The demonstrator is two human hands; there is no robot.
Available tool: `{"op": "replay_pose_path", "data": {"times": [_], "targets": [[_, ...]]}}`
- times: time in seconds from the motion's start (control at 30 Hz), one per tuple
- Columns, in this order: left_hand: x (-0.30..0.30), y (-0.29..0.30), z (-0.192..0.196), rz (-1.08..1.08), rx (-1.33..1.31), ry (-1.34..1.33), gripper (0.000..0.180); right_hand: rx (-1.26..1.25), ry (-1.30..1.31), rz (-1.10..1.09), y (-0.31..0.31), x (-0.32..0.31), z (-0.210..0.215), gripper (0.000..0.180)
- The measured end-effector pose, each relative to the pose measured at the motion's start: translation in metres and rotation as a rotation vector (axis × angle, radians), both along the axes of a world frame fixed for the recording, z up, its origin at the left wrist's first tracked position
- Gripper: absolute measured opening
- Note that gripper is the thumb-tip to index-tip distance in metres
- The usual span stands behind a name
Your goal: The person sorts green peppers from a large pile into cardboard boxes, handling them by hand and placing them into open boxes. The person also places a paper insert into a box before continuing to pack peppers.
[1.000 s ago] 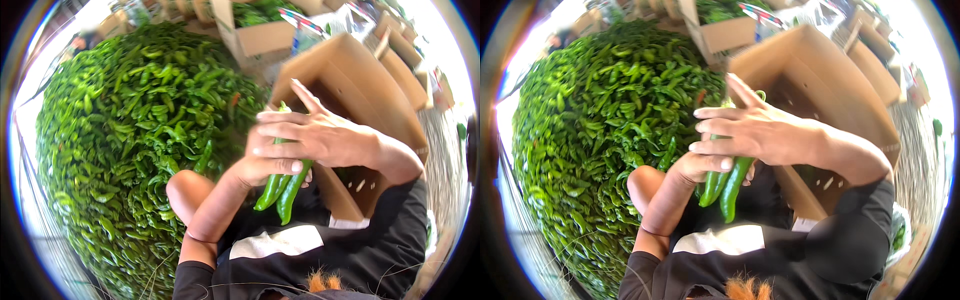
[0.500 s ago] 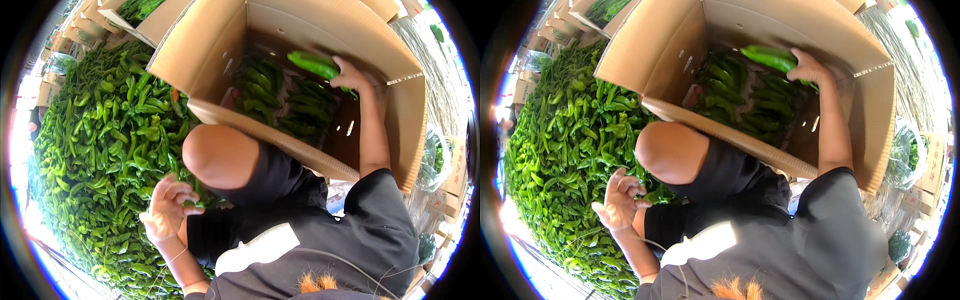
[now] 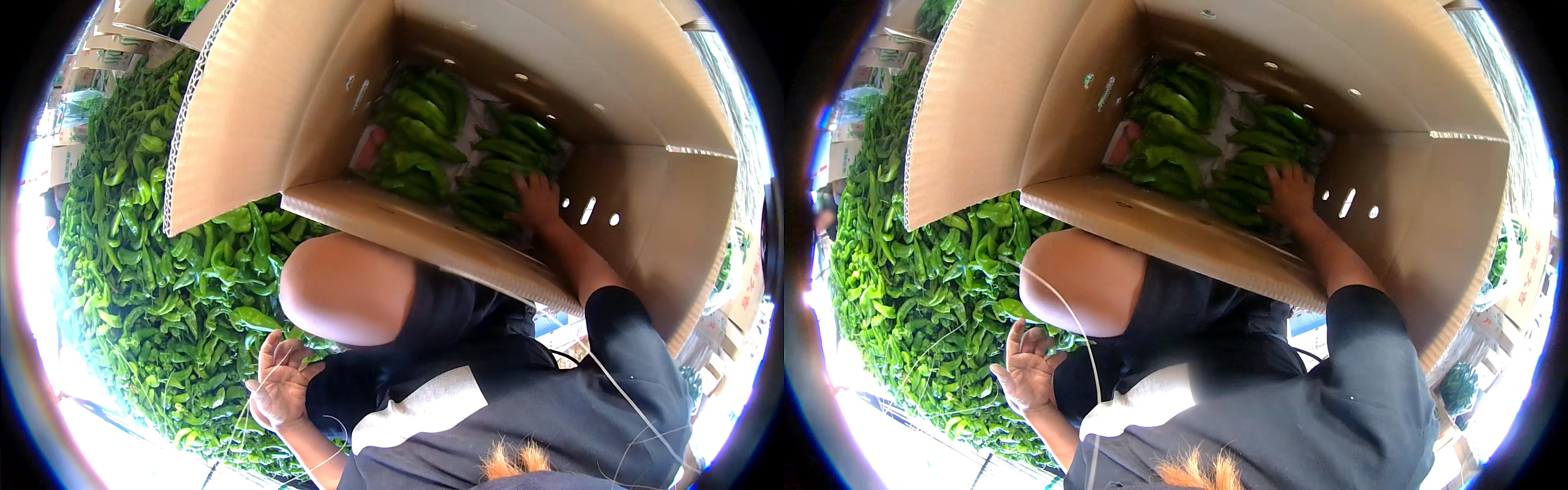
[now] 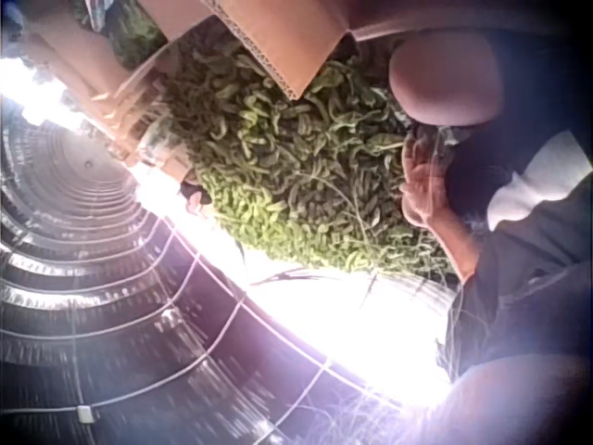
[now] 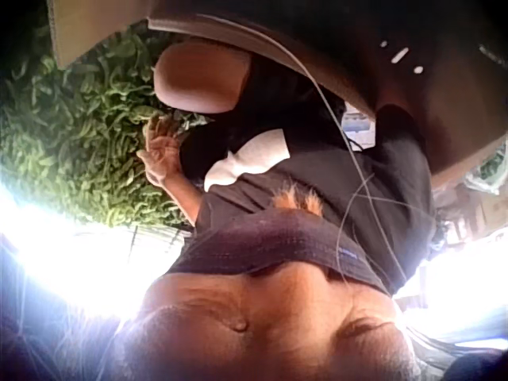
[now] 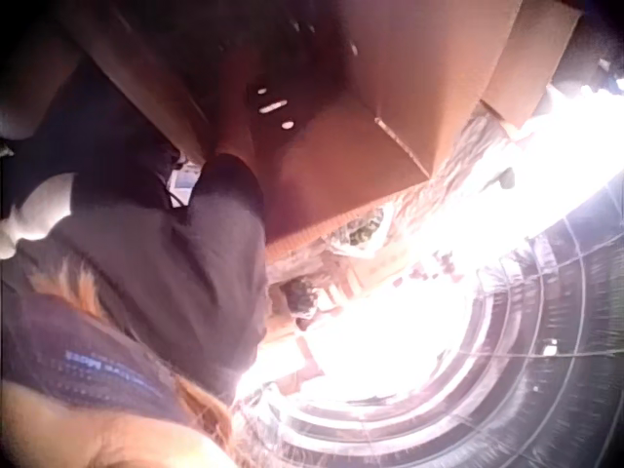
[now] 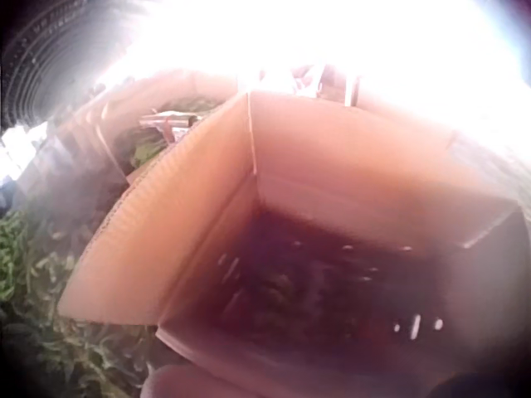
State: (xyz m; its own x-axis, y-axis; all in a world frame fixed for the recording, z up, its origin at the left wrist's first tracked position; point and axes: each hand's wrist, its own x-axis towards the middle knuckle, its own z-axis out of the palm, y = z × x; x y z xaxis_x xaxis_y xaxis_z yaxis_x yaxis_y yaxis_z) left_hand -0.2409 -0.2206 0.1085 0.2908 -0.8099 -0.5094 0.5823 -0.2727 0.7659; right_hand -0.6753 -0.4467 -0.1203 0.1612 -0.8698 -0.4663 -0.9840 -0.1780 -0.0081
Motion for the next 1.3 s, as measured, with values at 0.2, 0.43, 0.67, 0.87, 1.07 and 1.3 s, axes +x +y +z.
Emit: {"op": "replay_pose_path", "data": {"times": [0.2, 0.43, 0.67, 0.87, 1.07, 1.3], "targets": [[0.003, 0.006, -0.005, -0.047, 0.041, -0.011, 0.097, 0.136, 0.204, -0.097, 0.0, 0.018, 0.007, 0.099], [0.011, 0.013, -0.01, -0.017, 0.075, 0.029, 0.1, 0.031, -0.007, 0.046, 0.022, -0.009, -0.014, 0.091], [0.003, 0.026, -0.014, -0.015, 0.045, 0.01, 0.092, 0.104, -0.007, -0.031, 0.022, -0.023, -0.025, 0.088], [0.008, 0.052, -0.015, 0.061, 0.092, 0.033, 0.101, 0.247, -0.003, -0.13, 0.01, 0.01, 0.012, 0.084], [0.047, 0.057, 0.048, 0.206, 0.268, -0.278, 0.088, 0.017, -0.123, -0.031, -0.007, -0.034, -0.051, 0.073], [0.139, 0.115, 0.053, 0.213, -0.059, -0.452, 0.069, -0.415, -1.391, 0.231, -0.03, 0.181, 0.198, 0.071]]}}
